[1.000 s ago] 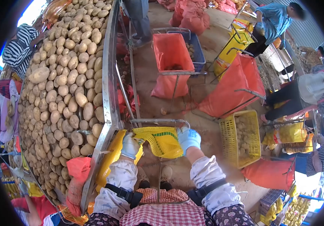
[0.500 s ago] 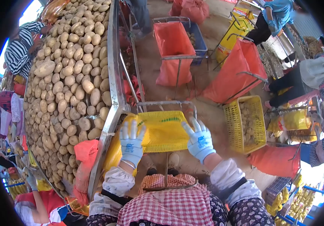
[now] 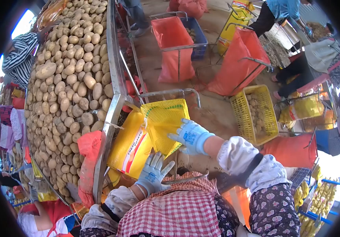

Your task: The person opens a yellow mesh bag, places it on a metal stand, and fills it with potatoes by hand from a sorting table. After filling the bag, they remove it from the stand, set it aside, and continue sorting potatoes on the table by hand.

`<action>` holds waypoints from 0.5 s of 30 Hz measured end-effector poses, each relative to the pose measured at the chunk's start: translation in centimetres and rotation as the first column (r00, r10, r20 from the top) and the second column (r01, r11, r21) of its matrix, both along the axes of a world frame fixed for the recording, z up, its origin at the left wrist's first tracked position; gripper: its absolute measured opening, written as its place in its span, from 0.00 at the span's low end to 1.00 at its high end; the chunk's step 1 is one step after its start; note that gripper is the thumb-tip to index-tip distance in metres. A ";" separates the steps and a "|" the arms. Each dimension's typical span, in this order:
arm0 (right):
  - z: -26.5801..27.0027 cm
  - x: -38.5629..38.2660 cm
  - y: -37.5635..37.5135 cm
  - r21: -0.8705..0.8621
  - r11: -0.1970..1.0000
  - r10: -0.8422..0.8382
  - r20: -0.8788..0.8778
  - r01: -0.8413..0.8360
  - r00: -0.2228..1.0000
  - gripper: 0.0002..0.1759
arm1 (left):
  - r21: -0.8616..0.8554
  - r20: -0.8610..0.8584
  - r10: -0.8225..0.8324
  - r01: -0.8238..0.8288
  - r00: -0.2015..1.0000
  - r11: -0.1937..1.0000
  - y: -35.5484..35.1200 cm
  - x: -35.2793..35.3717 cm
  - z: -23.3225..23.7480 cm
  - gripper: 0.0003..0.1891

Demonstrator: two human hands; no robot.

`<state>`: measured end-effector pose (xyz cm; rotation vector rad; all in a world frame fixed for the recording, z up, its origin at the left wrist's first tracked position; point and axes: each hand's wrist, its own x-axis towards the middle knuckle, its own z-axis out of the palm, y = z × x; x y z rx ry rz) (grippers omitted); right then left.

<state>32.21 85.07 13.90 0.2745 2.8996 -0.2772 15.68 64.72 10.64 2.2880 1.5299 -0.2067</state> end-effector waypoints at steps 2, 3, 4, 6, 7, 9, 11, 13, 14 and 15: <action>0.8 -1.5 -1.0 -0.037 0.999 0.019 0.181 -0.012 0.983 0.25 | 0.075 0.023 0.008 -0.009 1.000 0.997 -1.0 0.1 -1.3 0.56; 0.8 -2.1 -1.8 -0.037 0.999 0.017 0.191 -0.010 0.982 0.25 | 0.075 0.033 0.006 -0.008 0.999 0.997 -1.3 0.1 -1.9 0.56; 0.7 -2.8 -2.8 -0.007 0.996 0.086 0.278 -0.087 0.957 0.25 | 0.192 0.106 0.068 -0.087 0.992 0.978 -1.6 -0.2 -2.5 0.56; 1.1 -3.6 -3.8 0.001 0.994 0.103 0.357 -0.111 0.928 0.27 | 0.389 0.186 0.148 -0.212 0.971 0.896 -1.4 -1.4 -3.1 0.54; 1.3 -3.5 -3.8 0.001 0.994 0.099 0.361 -0.107 0.927 0.27 | 0.389 0.190 0.144 -0.209 0.971 0.897 -1.2 -1.6 -3.0 0.54; 1.7 -3.3 -3.7 -0.078 0.995 -0.042 0.253 0.063 0.967 0.30 | 0.267 0.150 0.282 -0.314 0.948 0.911 -0.8 -1.9 -2.8 0.53; 2.2 -3.2 -4.3 -0.092 0.992 -0.058 0.299 0.090 0.953 0.37 | 0.290 0.119 0.280 -0.303 0.952 0.908 -0.7 -2.1 -3.0 0.51; 1.6 -1.9 -5.3 -0.016 1.000 0.013 0.299 -0.008 0.954 0.42 | 0.307 0.155 0.280 -0.316 0.947 0.898 -0.6 -2.6 -2.5 0.49; 1.4 -1.1 -5.8 -0.015 1.000 0.006 0.301 -0.001 0.954 0.42 | 0.282 0.108 0.273 -0.292 0.956 0.914 -0.6 -2.7 -2.2 0.44; 1.6 -0.4 -6.5 0.045 0.999 0.000 0.293 -0.014 0.956 0.45 | 0.281 0.112 0.265 -0.287 0.958 0.916 -0.4 -2.9 -2.0 0.44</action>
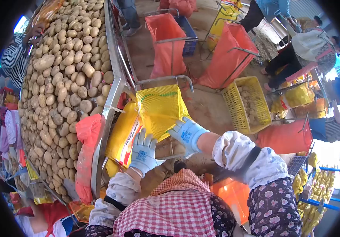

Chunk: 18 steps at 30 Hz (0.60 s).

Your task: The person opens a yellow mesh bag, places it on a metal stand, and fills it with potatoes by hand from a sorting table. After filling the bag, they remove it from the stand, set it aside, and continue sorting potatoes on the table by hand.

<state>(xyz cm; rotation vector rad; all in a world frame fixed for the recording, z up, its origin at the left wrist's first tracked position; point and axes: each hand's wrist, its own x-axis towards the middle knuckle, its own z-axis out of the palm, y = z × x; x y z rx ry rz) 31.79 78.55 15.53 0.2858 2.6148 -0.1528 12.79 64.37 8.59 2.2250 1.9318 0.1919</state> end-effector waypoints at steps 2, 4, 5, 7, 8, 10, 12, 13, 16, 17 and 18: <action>-1.0 1.5 -1.1 0.064 0.998 0.023 -0.002 -0.023 1.000 0.49 | 0.021 -0.021 -0.121 0.122 0.992 0.992 0.4 -0.2 0.2 0.41; -3.5 2.3 -1.6 0.134 0.990 -0.036 -0.109 0.051 0.993 0.45 | -0.066 -0.036 -0.098 0.096 0.994 0.993 0.6 -0.2 0.8 0.41; -3.9 2.8 -1.5 0.136 0.989 -0.037 -0.112 0.052 0.993 0.45 | -0.149 -0.087 -0.161 0.146 0.983 0.978 1.1 -0.5 1.4 0.42; -2.6 3.0 -1.3 0.122 0.988 -0.094 -0.041 0.099 0.995 0.42 | -0.236 -0.186 -0.261 0.214 0.947 0.948 1.5 -1.3 1.5 0.45; -2.3 3.3 -1.5 0.122 0.988 -0.094 -0.042 0.098 0.995 0.42 | -0.237 -0.188 -0.260 0.213 0.947 0.948 1.5 -2.1 1.5 0.45; -2.0 3.4 -1.7 0.098 0.982 -0.154 -0.067 0.160 0.986 0.32 | -0.245 -0.271 -0.343 0.280 0.900 0.928 1.6 -3.7 1.7 0.46; -1.9 3.0 -1.4 0.066 0.977 -0.201 -0.049 0.204 0.978 0.32 | -0.206 -0.269 -0.361 0.312 0.893 0.927 2.0 -4.2 1.8 0.44; -1.9 3.0 -1.2 0.043 0.968 -0.246 -0.018 0.247 0.969 0.34 | -0.225 -0.242 -0.363 0.312 0.900 0.923 2.4 -4.2 1.9 0.41; -3.2 2.9 -1.0 -0.063 0.925 -0.375 0.029 0.376 0.927 0.26 | -0.219 -0.158 -0.354 0.317 0.922 0.923 2.5 -4.4 1.2 0.33; -3.5 3.1 -1.1 -0.061 0.921 -0.383 0.029 0.384 0.923 0.26 | -0.196 -0.100 -0.328 0.304 0.939 0.932 2.4 -4.6 0.7 0.29; -3.7 3.3 -1.4 -0.080 0.907 -0.416 -0.022 0.413 0.909 0.23 | -0.195 -0.100 -0.336 0.312 0.937 0.930 2.4 -4.8 0.3 0.29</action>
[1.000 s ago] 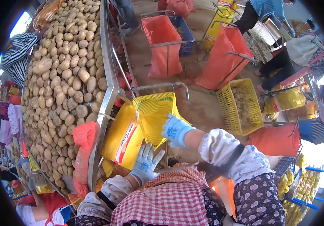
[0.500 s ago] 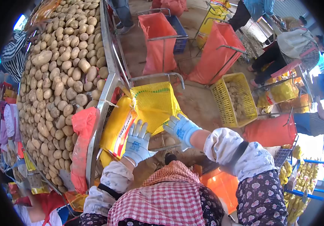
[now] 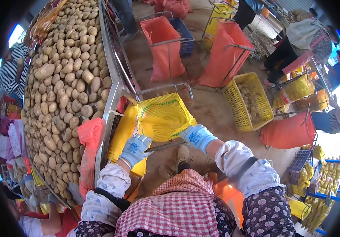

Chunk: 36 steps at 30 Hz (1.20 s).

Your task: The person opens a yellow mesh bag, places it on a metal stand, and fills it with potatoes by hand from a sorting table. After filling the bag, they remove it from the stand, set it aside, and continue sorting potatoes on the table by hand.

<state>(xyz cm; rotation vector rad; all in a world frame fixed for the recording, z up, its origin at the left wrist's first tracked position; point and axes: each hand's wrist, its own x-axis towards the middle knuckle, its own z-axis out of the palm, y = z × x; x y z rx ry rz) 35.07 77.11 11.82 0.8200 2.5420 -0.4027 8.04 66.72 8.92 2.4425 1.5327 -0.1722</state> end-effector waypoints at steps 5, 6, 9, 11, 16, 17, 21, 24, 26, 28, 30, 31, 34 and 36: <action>-1.5 0.2 0.0 0.023 1.000 -0.012 -0.087 0.014 0.996 0.20 | -0.083 0.132 0.194 -0.184 0.972 0.979 -0.7 -0.5 -2.2 0.24; -1.7 0.0 0.1 0.007 1.000 -0.017 -0.043 0.017 0.999 0.20 | -0.082 0.133 0.196 -0.186 0.972 0.979 -1.1 -0.7 -3.1 0.24; -2.2 -0.1 -0.3 -0.037 0.999 -0.039 -0.020 0.038 0.999 0.22 | 0.021 0.333 0.231 -0.252 0.914 0.968 -2.4 -1.0 -5.7 0.26; -2.5 0.0 -0.2 -0.066 0.997 -0.051 -0.038 0.048 0.998 0.23 | 0.006 0.440 0.334 -0.375 0.833 0.927 -3.1 -0.5 -6.6 0.28; -2.7 -0.2 0.0 -0.175 0.968 -0.182 0.014 0.181 0.983 0.28 | -0.206 0.631 0.486 -0.473 0.605 0.857 -2.6 0.5 -6.8 0.35; -3.1 -0.1 0.0 -0.171 0.968 -0.182 0.012 0.182 0.983 0.28 | -0.386 0.696 0.595 -0.488 0.403 0.783 -2.5 0.6 -6.8 0.36; -5.1 0.9 -0.8 -0.035 0.988 -0.152 -0.150 0.148 0.977 0.31 | -0.096 0.610 0.424 -0.468 0.670 0.878 -2.3 0.1 -6.3 0.40; -5.6 1.4 -1.6 0.024 0.990 -0.129 -0.254 0.140 0.959 0.33 | 0.044 0.672 0.304 -0.445 0.676 0.894 -3.0 0.3 -5.5 0.41; -5.9 1.7 -2.0 0.047 0.990 -0.118 -0.281 0.136 0.952 0.35 | 0.036 0.728 0.333 -0.519 0.600 0.854 -4.0 1.0 -5.5 0.42; -6.0 1.6 -2.6 0.098 0.984 -0.118 -0.249 0.146 0.961 0.32 | 0.030 0.758 0.319 -0.518 0.569 0.855 -4.1 1.1 -5.9 0.42; -5.5 0.9 -2.6 0.074 0.984 -0.146 -0.171 0.160 0.974 0.31 | 0.032 0.626 0.322 -0.435 0.711 0.900 -4.0 0.7 -5.7 0.42; -5.1 0.5 -2.3 0.038 0.983 -0.177 -0.086 0.181 0.980 0.30 | 0.131 0.583 0.232 -0.372 0.778 0.919 -3.6 0.3 -5.5 0.41; -4.3 -0.3 -1.9 0.014 0.980 -0.198 -0.109 0.201 0.974 0.27 | -0.076 0.279 0.291 -0.280 0.915 0.957 -1.6 -0.5 -4.2 0.39; -3.5 -0.4 -2.1 0.008 0.976 -0.216 -0.099 0.218 0.971 0.25 | -0.076 0.290 0.314 -0.306 0.904 0.949 -1.7 -0.4 -4.6 0.39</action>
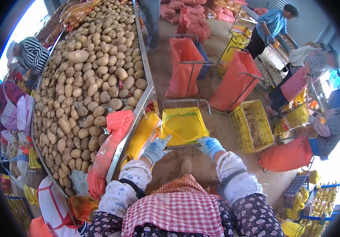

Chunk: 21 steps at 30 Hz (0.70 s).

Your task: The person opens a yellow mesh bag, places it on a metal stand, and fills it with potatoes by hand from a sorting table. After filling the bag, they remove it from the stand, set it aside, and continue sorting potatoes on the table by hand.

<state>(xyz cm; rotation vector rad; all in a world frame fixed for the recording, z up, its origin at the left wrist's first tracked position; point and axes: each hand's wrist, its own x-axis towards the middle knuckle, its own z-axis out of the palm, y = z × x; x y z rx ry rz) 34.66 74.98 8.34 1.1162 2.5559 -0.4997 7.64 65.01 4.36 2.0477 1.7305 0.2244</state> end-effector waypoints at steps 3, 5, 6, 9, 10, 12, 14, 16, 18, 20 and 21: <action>0.2 0.2 -0.2 -0.017 0.999 -0.042 -0.001 0.042 0.999 0.22 | 0.134 0.084 0.096 -0.107 0.992 0.985 -1.1 1.1 -1.9 0.36; -0.5 0.8 -0.4 -0.031 0.998 -0.057 0.003 0.057 0.998 0.21 | 0.036 0.208 0.168 -0.180 0.964 0.983 -1.0 1.0 -3.7 0.40; -1.0 0.8 -0.4 -0.004 0.998 -0.066 -0.046 0.066 0.997 0.22 | -0.064 0.318 0.253 -0.245 0.914 0.967 -1.0 0.8 -4.8 0.43; -2.2 1.0 -0.2 0.101 0.993 -0.050 -0.145 0.065 0.988 0.26 | -0.060 0.414 0.215 -0.210 0.884 0.976 0.0 0.0 -6.5 0.42; -2.6 1.2 -0.3 0.179 0.983 -0.016 -0.183 0.049 0.983 0.29 | -0.011 0.487 0.170 -0.189 0.857 0.982 0.2 -0.1 -6.7 0.41; -3.2 2.0 -1.0 0.277 0.961 0.049 -0.257 0.025 0.965 0.32 | 0.142 0.360 0.057 -0.116 0.931 0.983 -0.7 0.3 -3.3 0.39; -3.3 2.6 -1.5 0.393 0.920 0.131 -0.326 0.008 0.936 0.35 | 0.302 0.203 -0.042 -0.022 0.978 0.953 -1.2 0.4 0.5 0.37; -2.7 3.5 -2.6 0.379 0.925 0.145 -0.432 0.034 0.890 0.40 | 0.329 0.153 -0.105 0.049 0.983 0.943 -3.5 0.6 1.7 0.32; -1.7 3.9 -4.6 0.374 0.921 0.065 -0.427 0.111 0.902 0.44 | 0.319 0.182 -0.051 -0.010 0.982 0.948 -6.5 0.1 5.3 0.29; -0.6 3.6 -5.7 0.457 0.862 0.035 -0.488 0.221 0.872 0.49 | 0.400 0.345 0.011 -0.158 0.939 0.903 -9.5 -1.9 7.6 0.26; -0.3 3.1 -5.9 0.470 0.874 0.100 -0.424 0.125 0.900 0.48 | 0.470 0.297 0.016 -0.161 0.955 0.868 -10.8 -3.4 9.1 0.24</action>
